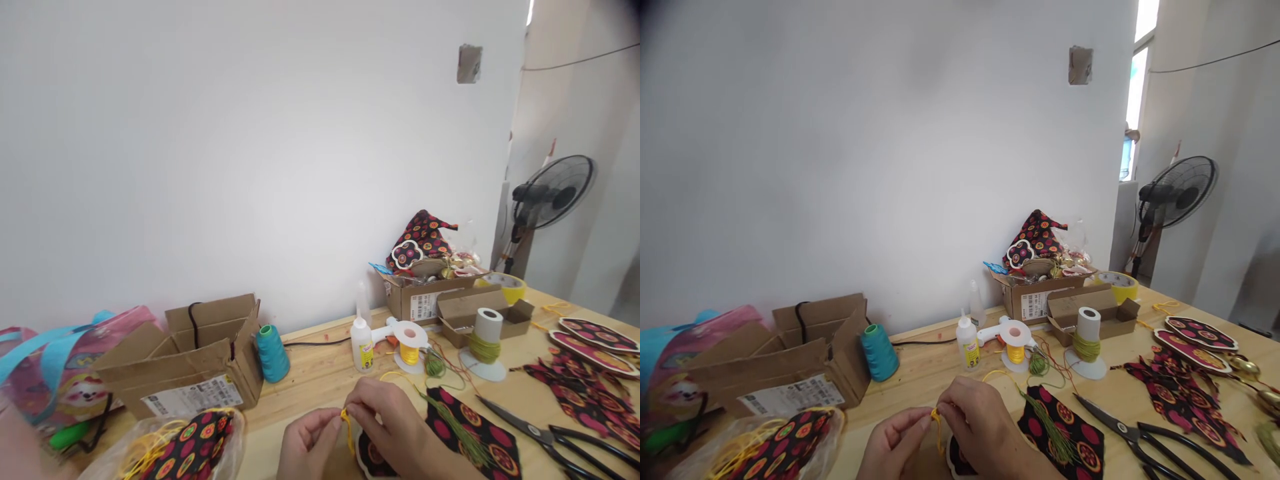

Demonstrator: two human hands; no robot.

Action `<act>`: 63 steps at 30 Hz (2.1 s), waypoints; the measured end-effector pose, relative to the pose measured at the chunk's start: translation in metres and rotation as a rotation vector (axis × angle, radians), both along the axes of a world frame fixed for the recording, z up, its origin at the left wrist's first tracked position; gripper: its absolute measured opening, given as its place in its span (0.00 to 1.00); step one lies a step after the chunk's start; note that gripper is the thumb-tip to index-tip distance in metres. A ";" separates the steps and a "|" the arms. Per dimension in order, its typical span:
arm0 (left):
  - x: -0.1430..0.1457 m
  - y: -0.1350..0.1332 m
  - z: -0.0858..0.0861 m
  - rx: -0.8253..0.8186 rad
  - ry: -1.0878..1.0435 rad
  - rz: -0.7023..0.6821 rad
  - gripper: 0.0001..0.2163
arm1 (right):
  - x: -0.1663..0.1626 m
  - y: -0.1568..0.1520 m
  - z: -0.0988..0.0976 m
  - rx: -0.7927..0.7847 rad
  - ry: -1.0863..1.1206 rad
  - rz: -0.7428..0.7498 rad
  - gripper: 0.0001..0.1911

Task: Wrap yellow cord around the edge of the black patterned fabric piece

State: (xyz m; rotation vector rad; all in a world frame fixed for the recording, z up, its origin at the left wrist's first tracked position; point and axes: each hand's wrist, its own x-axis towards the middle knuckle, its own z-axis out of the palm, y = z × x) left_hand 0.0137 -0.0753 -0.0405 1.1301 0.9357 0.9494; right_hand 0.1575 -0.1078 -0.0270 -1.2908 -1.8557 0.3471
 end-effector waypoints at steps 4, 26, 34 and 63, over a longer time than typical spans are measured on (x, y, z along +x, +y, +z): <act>0.001 0.005 -0.001 0.039 0.013 -0.027 0.11 | -0.001 0.000 -0.002 0.008 -0.014 0.007 0.09; 0.004 -0.001 -0.008 0.041 -0.011 0.086 0.10 | -0.003 0.002 -0.003 -0.006 0.151 -0.080 0.10; 0.006 0.001 -0.011 0.085 0.087 -0.002 0.12 | -0.009 0.002 -0.005 -0.116 0.254 -0.065 0.08; 0.009 -0.003 0.002 0.038 0.082 0.062 0.12 | -0.008 0.004 -0.003 -0.200 0.562 0.017 0.11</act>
